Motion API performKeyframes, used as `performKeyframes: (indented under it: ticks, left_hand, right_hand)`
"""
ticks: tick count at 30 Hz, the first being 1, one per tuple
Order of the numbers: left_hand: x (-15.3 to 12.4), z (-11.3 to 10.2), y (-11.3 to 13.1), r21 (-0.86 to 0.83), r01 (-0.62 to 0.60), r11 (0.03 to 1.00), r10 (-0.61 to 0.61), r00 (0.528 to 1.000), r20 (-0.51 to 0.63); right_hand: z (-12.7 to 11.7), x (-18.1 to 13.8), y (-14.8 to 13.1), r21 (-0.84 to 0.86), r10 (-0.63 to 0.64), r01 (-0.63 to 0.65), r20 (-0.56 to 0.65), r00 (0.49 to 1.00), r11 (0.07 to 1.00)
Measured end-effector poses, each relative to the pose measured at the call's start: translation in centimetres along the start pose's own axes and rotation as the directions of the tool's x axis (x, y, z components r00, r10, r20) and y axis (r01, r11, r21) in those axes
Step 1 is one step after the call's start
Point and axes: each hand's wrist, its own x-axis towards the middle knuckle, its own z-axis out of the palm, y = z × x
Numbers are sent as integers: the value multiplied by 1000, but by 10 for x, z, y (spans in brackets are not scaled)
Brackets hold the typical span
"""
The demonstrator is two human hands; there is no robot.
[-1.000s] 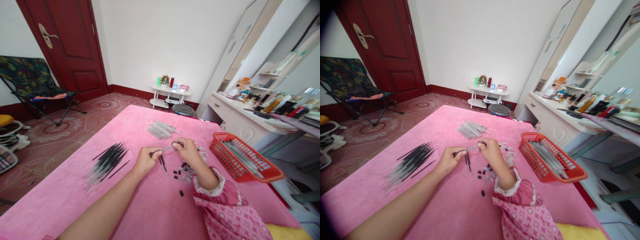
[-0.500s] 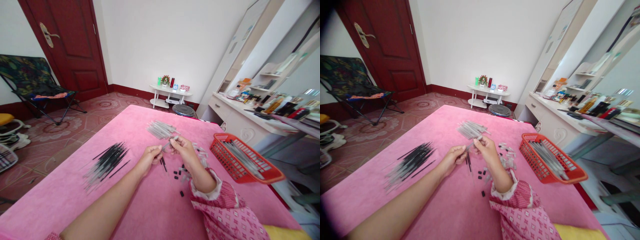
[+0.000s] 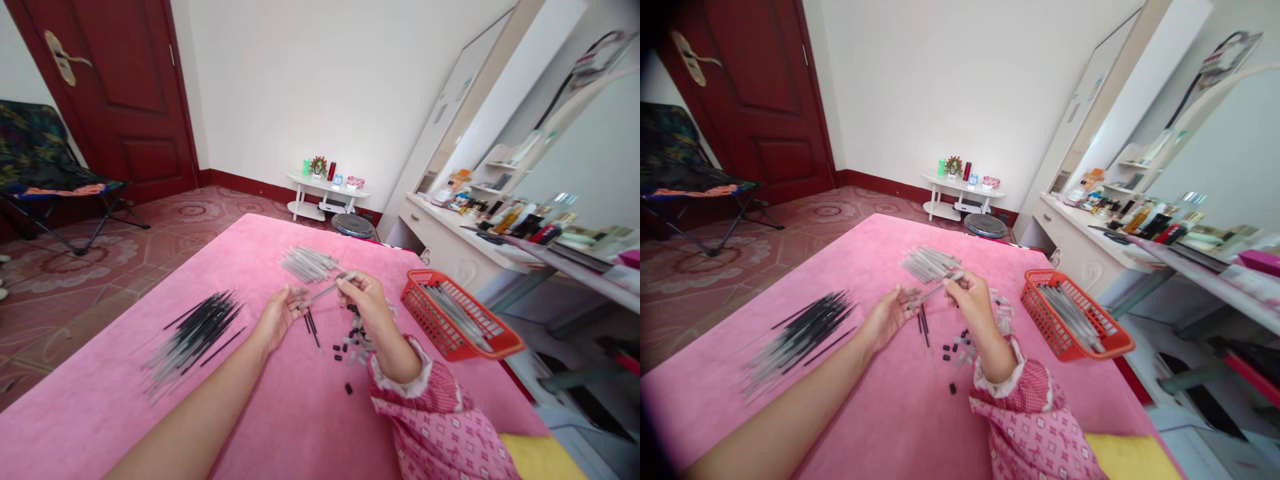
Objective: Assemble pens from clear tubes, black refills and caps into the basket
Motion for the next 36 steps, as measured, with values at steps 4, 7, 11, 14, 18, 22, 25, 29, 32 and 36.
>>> performKeyframes:
  ticks: [4, 7, 11, 14, 18, 22, 25, 29, 32, 36]
  left_hand:
    - [0, -2, -2, 36, -20, 999, 18, 999, 46]
    - [-2, 0, -2, 80, -32, 996, 27, 998, 62]
    - [-3, 2, -2, 99, -41, 994, 35, 997, 64]
    - [-3, 4, -2, 115, -50, 992, 42, 997, 65]
    - [-4, 5, -1, 126, -51, 991, 43, 997, 65]
    - [-5, 6, -1, 125, -53, 991, 46, 997, 61]
    - [-4, 5, -2, 125, -59, 990, 53, 997, 48]
    - [-1, 4, -1, 136, -132, 982, 136, 991, -18]
    - [-1, 3, 0, 152, -182, 971, 192, 980, -56]
    - [-1, 1, 3, 156, -228, 961, 243, 967, -83]
  right_hand:
    - [-36, -1, -26, -153, -53, 32, -135, 989, 988]
    - [-85, -6, -45, -401, -198, 54, -327, 924, 914]
    - [-157, -21, -55, -816, -371, -307, -514, 774, 490]
    - [-196, -33, -49, -790, -261, -584, -614, 745, 189]
    - [-216, -42, -33, -782, -127, -612, -623, 772, 117]
    - [-207, -41, -32, -825, -9, -562, -563, 826, 60]
    - [-183, -34, -39, -886, -60, -458, -462, 885, 67]
    - [-124, -17, -37, -940, -137, -47, -99, 986, 338]
    - [-67, -8, -20, -876, -20, 118, 123, 992, 467]
    - [-5, -8, 3, -891, 141, 163, 243, 960, 424]
